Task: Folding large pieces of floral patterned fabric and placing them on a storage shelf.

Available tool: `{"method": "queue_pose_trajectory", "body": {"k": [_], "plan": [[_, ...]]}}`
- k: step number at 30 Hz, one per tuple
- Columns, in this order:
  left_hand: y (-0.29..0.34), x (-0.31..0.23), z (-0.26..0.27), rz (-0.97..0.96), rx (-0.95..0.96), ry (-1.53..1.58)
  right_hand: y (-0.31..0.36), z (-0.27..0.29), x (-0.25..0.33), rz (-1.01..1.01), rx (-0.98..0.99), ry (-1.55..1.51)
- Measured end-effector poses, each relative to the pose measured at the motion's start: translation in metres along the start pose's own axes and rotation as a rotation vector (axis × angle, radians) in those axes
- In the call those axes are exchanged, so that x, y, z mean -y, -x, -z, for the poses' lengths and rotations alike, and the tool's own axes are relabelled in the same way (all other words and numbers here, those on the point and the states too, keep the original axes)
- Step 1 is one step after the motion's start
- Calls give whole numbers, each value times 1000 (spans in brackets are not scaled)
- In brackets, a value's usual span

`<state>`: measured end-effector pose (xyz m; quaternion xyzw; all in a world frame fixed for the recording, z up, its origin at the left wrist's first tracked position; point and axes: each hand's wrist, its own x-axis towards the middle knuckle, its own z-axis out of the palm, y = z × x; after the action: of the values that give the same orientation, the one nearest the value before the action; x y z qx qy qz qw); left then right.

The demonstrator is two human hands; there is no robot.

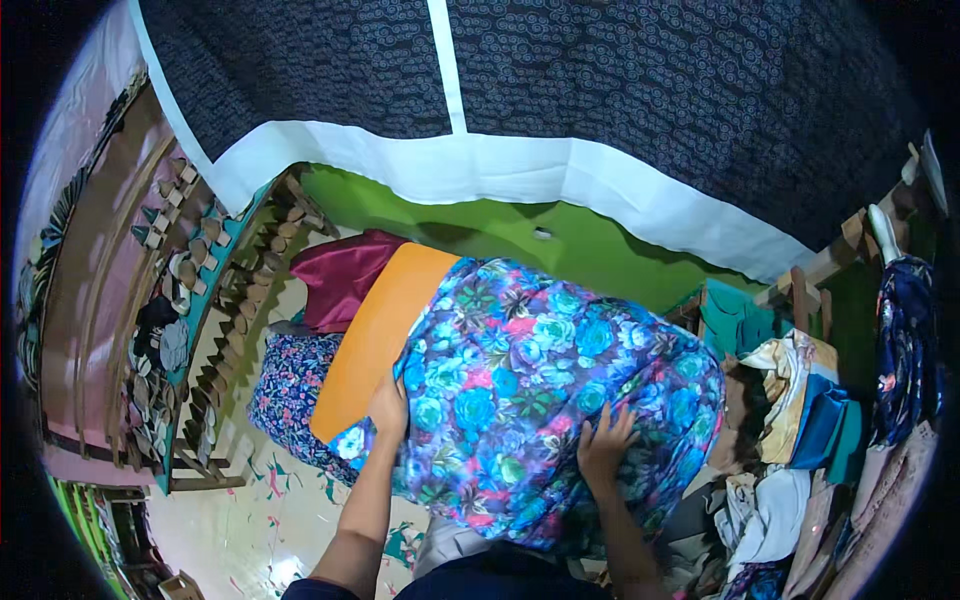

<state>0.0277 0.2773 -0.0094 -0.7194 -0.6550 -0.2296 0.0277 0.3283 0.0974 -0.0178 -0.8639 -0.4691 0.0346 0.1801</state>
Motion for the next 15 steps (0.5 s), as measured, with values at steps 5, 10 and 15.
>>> {"method": "queue_pose_trajectory", "body": {"k": [5,10,15], "plan": [[-91,44,35,-113,-54,149,6,-26,19,-25,61,21],[-212,25,93,-488,-185,22,-12,-42,46,129,48,38],[-259,15,85,-390,-152,38,-31,-57,70,13,62,143]]}}
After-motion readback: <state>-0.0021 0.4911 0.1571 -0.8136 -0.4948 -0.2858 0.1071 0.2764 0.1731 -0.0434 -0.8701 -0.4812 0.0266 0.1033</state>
